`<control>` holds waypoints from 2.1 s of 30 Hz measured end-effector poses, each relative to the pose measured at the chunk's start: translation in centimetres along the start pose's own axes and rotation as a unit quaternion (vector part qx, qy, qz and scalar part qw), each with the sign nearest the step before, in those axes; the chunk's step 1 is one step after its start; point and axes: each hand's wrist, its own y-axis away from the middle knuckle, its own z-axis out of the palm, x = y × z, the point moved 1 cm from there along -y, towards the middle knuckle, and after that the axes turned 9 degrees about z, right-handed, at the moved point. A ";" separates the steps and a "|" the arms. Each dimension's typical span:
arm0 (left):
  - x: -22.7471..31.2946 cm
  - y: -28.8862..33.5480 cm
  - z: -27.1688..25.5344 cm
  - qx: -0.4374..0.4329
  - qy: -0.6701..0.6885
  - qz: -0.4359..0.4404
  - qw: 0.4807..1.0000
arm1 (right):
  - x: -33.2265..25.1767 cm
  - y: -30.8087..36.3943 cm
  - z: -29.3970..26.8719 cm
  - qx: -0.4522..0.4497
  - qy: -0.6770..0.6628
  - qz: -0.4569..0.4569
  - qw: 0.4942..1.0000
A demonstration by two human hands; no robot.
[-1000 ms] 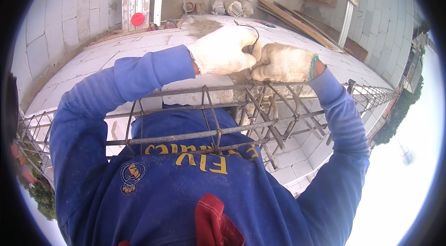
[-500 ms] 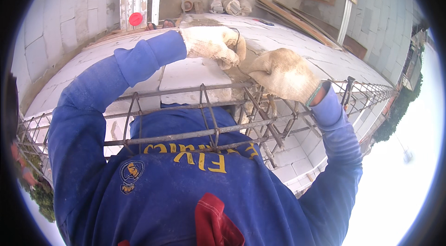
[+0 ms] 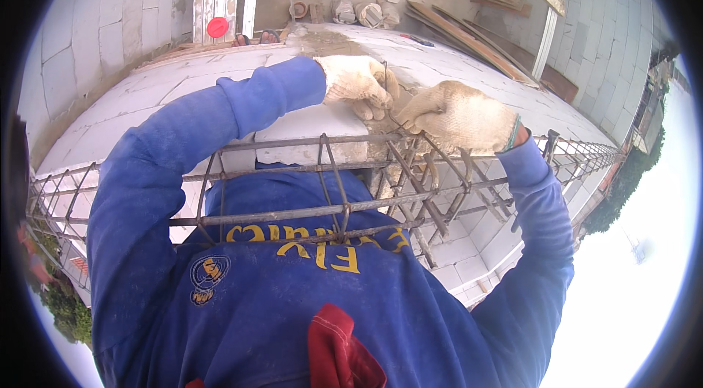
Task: The person is assembling a rebar cage on a construction site. They use pliers to bend and twist wire ties, securing the intersections of the metal rods. The person works methodically along the length of the cage, ensuring each joint is fastened.
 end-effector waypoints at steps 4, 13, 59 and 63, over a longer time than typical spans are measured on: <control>0.3 1.0 1.8 0.065 0.098 -0.038 0.992 | 0.5 -0.2 -0.9 -0.040 -0.010 0.024 0.999; -2.2 -2.8 3.0 0.142 -0.180 0.011 0.973 | -0.5 -0.5 0.1 0.065 0.044 -0.131 0.988; 2.1 2.7 3.0 -0.013 0.066 -0.003 0.998 | 3.0 -5.8 -1.6 -0.307 -0.032 0.068 0.949; 2.8 2.5 3.4 -0.035 0.005 0.010 0.999 | 3.1 -4.5 -1.5 -0.160 0.126 0.036 0.978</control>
